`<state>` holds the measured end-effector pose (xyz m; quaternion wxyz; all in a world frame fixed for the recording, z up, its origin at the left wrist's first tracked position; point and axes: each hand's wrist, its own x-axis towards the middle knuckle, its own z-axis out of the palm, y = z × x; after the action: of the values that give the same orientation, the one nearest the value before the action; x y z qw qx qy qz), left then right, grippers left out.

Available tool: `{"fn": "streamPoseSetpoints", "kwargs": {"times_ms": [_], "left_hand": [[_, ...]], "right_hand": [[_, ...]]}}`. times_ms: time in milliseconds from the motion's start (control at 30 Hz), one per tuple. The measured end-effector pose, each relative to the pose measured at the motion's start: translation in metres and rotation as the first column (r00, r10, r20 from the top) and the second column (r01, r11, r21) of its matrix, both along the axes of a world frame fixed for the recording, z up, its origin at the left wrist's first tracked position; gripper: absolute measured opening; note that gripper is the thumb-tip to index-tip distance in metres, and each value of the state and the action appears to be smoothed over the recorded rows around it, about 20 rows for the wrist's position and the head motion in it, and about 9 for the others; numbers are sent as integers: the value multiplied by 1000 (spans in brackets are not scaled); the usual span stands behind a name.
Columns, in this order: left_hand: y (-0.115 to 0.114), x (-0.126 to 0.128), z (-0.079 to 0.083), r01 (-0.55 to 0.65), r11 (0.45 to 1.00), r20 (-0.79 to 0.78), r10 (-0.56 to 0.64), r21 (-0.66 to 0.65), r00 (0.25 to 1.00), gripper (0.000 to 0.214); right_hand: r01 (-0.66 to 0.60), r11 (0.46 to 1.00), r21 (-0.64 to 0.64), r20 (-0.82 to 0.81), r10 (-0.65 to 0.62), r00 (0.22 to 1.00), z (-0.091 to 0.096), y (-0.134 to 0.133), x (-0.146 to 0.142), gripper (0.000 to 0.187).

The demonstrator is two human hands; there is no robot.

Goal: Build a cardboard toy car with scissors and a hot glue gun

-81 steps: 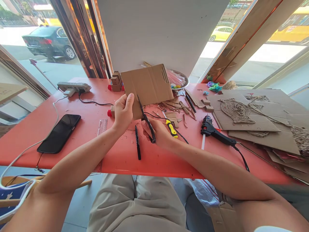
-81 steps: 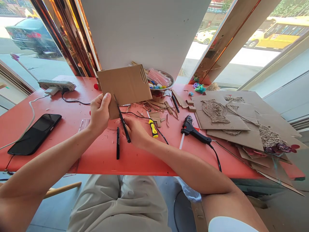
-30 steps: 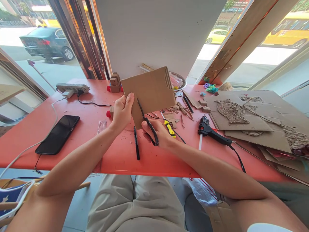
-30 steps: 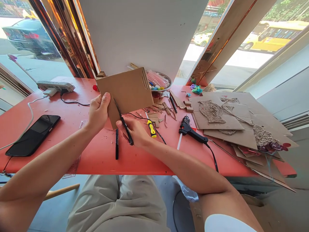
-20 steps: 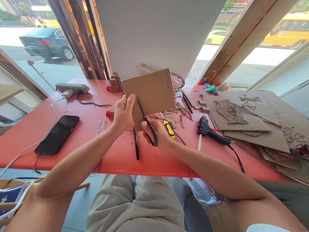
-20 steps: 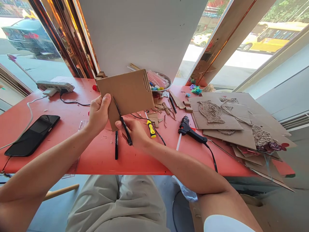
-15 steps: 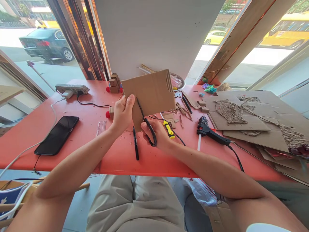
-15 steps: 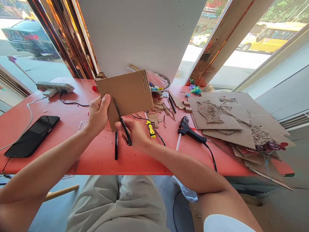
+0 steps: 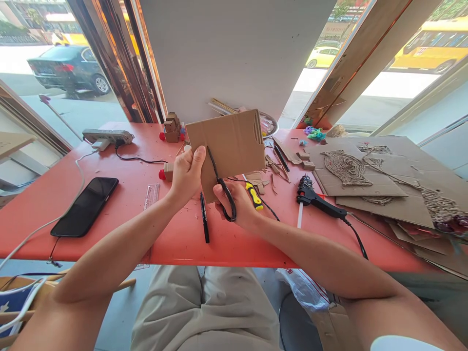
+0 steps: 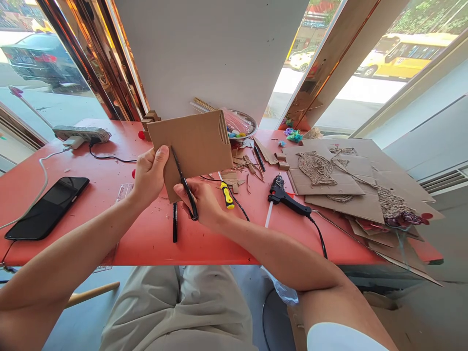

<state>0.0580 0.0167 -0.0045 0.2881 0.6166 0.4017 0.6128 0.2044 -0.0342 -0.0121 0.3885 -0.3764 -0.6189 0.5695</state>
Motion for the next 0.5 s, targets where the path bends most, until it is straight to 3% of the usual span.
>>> {"fn": "streamPoseSetpoints", "kwargs": {"times_ms": [267, 500], "left_hand": [[-3, 1, 3, 0, 998, -84, 6, 70, 996, 67], [-4, 0, 5, 4, 997, -106, 4, 72, 994, 69]], "right_hand": [[-57, 997, 60, 40, 55, 998, 4, 2, 2, 81], [32, 999, 39, 45, -34, 998, 4, 1, 3, 80]]}}
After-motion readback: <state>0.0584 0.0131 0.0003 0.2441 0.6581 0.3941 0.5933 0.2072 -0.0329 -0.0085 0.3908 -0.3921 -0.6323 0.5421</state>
